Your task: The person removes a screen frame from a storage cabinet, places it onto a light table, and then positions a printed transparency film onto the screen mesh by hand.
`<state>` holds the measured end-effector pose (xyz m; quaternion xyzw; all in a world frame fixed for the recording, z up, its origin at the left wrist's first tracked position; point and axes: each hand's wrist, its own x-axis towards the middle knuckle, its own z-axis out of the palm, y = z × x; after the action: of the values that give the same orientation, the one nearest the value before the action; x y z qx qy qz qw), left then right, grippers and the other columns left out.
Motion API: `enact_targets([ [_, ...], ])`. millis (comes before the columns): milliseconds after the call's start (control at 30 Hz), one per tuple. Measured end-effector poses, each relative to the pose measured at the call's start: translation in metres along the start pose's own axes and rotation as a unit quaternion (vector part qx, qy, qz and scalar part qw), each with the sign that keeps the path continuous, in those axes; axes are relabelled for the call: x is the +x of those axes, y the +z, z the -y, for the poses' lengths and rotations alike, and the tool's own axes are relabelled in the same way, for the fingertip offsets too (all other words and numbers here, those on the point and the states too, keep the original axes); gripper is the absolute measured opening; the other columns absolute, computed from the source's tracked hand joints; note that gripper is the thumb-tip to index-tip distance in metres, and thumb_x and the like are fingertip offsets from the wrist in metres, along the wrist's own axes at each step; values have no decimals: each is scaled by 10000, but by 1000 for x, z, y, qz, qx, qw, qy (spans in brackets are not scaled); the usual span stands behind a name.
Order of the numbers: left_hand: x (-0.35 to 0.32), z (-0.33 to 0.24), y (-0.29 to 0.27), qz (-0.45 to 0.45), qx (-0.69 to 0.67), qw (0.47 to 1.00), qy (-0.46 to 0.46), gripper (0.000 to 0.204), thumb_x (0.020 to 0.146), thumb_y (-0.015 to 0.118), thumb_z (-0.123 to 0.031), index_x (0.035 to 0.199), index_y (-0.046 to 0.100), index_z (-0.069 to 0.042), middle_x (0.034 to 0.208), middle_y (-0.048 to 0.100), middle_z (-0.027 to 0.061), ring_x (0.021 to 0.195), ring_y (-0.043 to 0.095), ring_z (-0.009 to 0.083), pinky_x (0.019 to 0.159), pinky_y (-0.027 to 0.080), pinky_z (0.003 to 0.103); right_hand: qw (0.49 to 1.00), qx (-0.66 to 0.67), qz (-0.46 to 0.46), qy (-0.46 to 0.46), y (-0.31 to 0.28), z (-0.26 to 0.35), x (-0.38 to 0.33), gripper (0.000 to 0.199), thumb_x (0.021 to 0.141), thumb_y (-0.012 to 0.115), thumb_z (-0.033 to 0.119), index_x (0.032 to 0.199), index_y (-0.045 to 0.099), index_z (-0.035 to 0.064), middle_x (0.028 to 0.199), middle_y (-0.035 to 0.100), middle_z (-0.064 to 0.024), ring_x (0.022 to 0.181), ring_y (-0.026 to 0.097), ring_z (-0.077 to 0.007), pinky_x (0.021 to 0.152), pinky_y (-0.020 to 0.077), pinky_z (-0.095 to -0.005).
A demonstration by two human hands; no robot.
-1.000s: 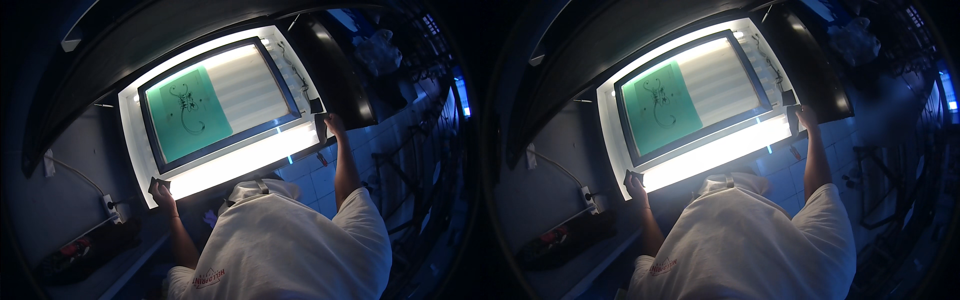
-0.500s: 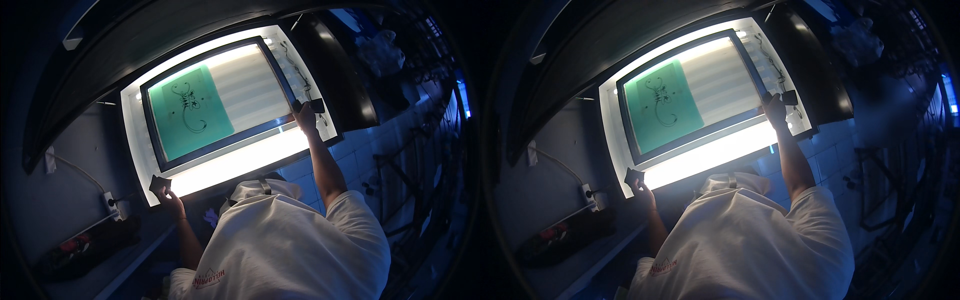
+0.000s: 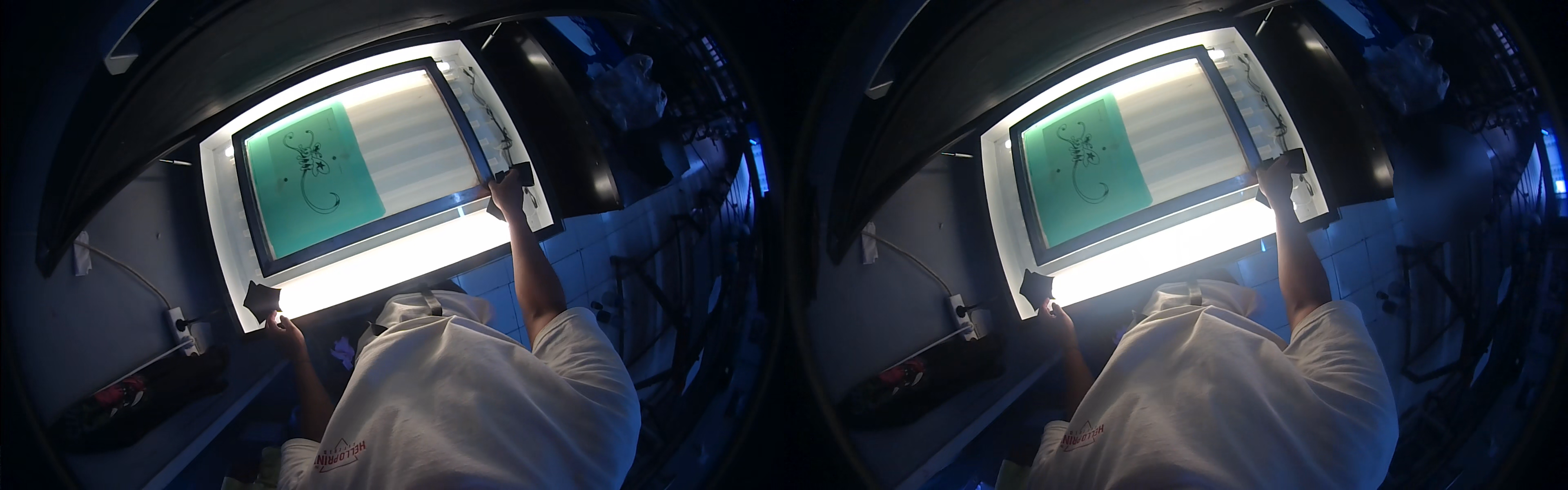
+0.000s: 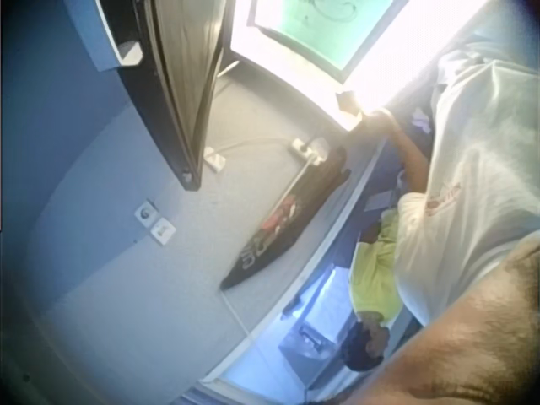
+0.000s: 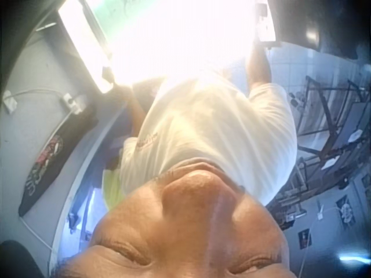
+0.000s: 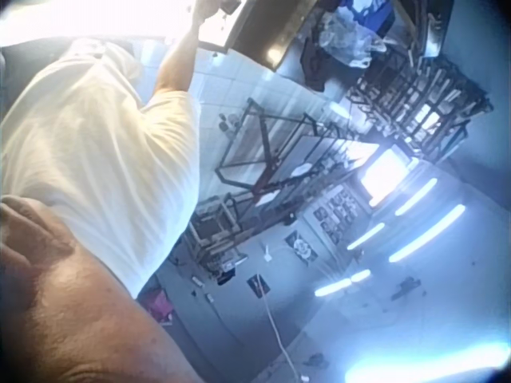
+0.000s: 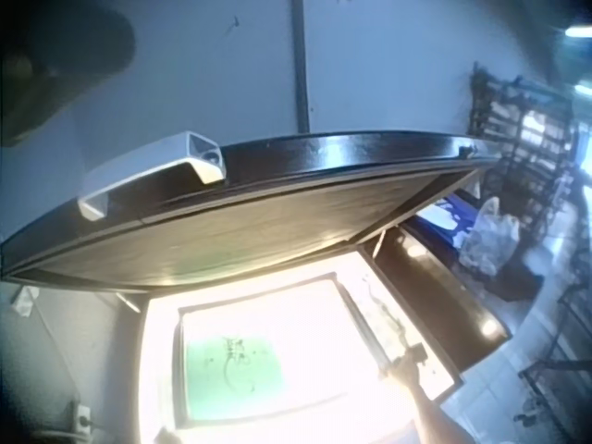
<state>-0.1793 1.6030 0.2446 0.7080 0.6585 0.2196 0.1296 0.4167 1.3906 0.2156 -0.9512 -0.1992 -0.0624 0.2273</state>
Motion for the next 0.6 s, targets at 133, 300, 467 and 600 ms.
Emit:
enact_targets([
  [133,-1,7,-1,-18,-41,999,-31,291,898,505,-162,1134,574,-7,1149,561,193,1064,552,328,938,443,415,939,245,177,165,-10,11,5,585,773,711,151,1224,370,4,870,595,-149,616,610,-183,556,527,-312],
  [300,-5,14,2,-1,-14,999,-48,284,894,510,-150,1135,580,-15,1110,562,196,1000,571,305,895,471,394,894,328,269,146,-58,21,5,641,783,726,125,1323,388,57,822,583,-83,617,573,-108,550,500,-240],
  [467,-6,15,4,-8,-8,999,-31,272,886,513,-141,1115,590,-15,1082,568,184,958,573,301,861,475,392,953,96,288,-2,-80,11,27,436,769,739,121,1165,569,55,835,604,-90,682,613,-203,656,522,-328],
  [600,-3,15,5,-18,-14,999,-23,258,880,515,-134,1090,602,-12,1072,572,180,921,581,292,818,487,381,952,-2,136,-274,-80,-2,40,200,736,738,195,875,663,73,894,626,-102,794,614,-277,763,498,-379],
])
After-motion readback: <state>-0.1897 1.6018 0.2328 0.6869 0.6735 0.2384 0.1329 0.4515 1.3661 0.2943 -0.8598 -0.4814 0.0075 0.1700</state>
